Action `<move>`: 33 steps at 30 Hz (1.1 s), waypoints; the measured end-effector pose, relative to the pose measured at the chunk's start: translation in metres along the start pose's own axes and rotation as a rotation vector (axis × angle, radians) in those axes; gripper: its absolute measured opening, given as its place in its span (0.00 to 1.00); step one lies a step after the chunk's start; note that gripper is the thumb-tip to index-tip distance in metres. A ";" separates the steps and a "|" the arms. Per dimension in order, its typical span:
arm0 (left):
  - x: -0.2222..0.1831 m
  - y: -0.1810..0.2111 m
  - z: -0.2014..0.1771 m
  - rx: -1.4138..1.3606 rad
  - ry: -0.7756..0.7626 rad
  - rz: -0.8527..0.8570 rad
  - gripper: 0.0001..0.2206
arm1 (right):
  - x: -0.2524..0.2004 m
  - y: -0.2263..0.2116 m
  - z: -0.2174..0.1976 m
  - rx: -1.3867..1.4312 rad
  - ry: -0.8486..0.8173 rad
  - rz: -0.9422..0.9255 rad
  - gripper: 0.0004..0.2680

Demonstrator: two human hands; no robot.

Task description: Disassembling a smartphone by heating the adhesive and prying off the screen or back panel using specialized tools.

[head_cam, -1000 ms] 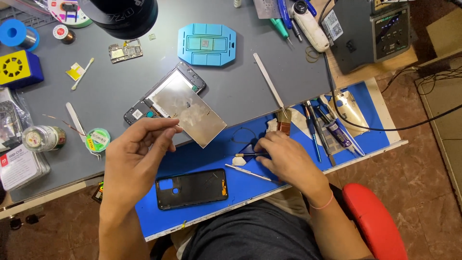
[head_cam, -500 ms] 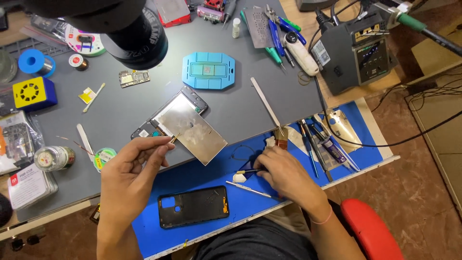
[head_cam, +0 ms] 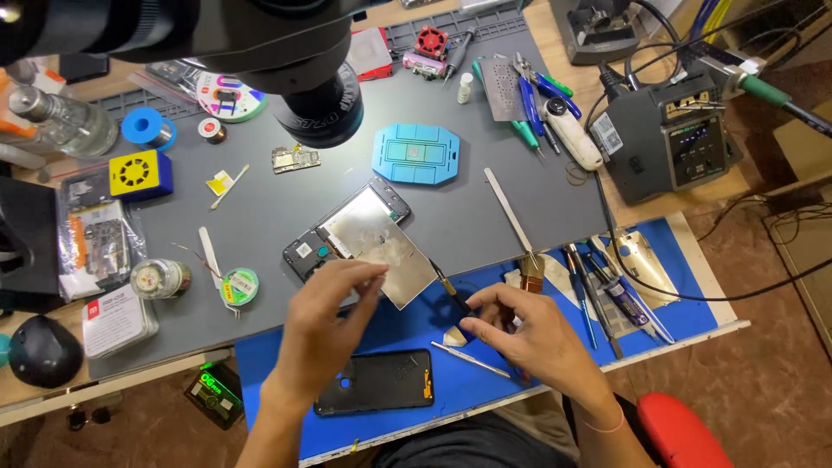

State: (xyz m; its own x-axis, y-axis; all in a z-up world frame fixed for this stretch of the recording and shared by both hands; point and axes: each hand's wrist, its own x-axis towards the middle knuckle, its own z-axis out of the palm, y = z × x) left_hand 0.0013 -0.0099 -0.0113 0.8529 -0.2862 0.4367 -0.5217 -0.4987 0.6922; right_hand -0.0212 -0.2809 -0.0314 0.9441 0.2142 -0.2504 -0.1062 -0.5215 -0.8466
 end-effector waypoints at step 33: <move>-0.065 -0.074 0.030 0.059 0.408 0.120 0.10 | 0.054 -0.010 0.076 -0.476 0.387 -0.547 0.26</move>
State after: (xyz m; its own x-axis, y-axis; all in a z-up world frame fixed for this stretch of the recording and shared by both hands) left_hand -0.0151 0.0212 -0.1079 0.7021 -0.0040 0.7120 -0.6050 -0.5306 0.5936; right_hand 0.0070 -0.2014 -0.0717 0.8743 0.2850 0.3930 0.4615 -0.7392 -0.4905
